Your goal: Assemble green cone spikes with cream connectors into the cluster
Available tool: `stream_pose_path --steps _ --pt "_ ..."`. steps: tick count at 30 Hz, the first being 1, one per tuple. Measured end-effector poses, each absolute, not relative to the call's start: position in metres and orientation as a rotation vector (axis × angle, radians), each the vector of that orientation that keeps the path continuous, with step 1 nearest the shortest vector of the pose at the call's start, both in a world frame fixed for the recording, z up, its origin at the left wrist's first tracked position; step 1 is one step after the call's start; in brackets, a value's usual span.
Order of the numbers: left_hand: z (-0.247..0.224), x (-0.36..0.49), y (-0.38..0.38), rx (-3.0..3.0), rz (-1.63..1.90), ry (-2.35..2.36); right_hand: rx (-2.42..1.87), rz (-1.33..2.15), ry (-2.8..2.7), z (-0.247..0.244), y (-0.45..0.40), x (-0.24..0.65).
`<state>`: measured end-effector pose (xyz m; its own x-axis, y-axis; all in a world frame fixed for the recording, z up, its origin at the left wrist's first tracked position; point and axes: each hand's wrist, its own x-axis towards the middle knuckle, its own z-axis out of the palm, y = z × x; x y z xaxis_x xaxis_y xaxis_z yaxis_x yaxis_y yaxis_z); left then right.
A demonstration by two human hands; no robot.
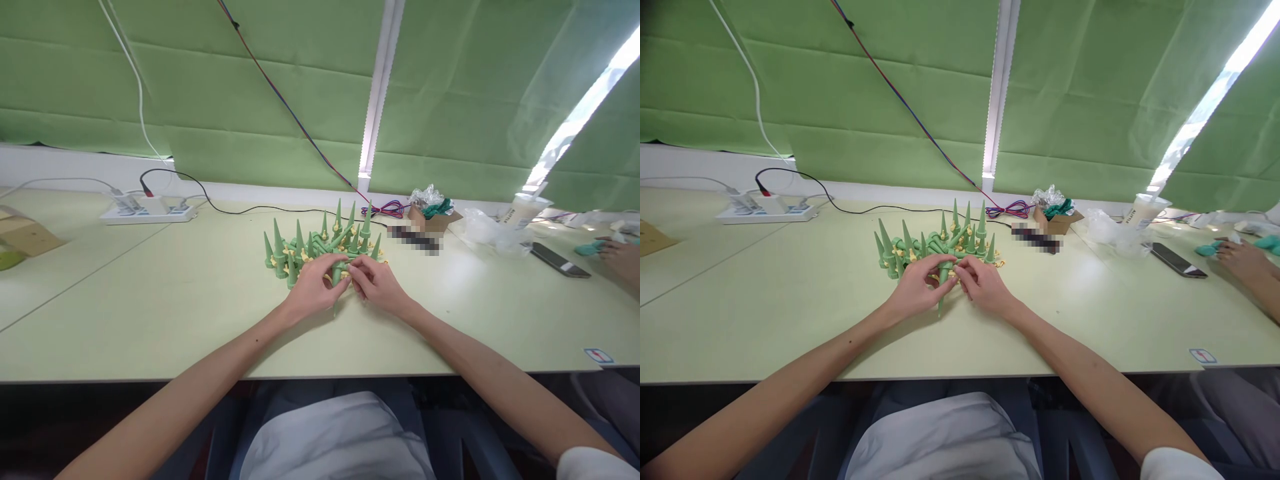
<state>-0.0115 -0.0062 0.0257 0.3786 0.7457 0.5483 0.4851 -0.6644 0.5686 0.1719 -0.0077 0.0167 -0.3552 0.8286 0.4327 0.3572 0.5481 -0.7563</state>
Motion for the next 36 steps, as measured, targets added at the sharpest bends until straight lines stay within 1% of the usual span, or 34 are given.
stream_pose_path --steps 16,28,36 --pt "0.0204 -0.0121 -0.0059 2.361 1.07 1.044 -0.998 0.567 -1.968 0.0189 -0.0081 0.1716" --pt "0.021 -0.0107 -0.0049 2.351 1.084 1.044 -0.993 0.473 -2.001 0.0191 -0.008 0.1728" --pt "0.0238 -0.0104 -0.004 2.281 1.114 1.069 -0.911 0.491 -1.981 0.0196 -0.0075 0.1727"
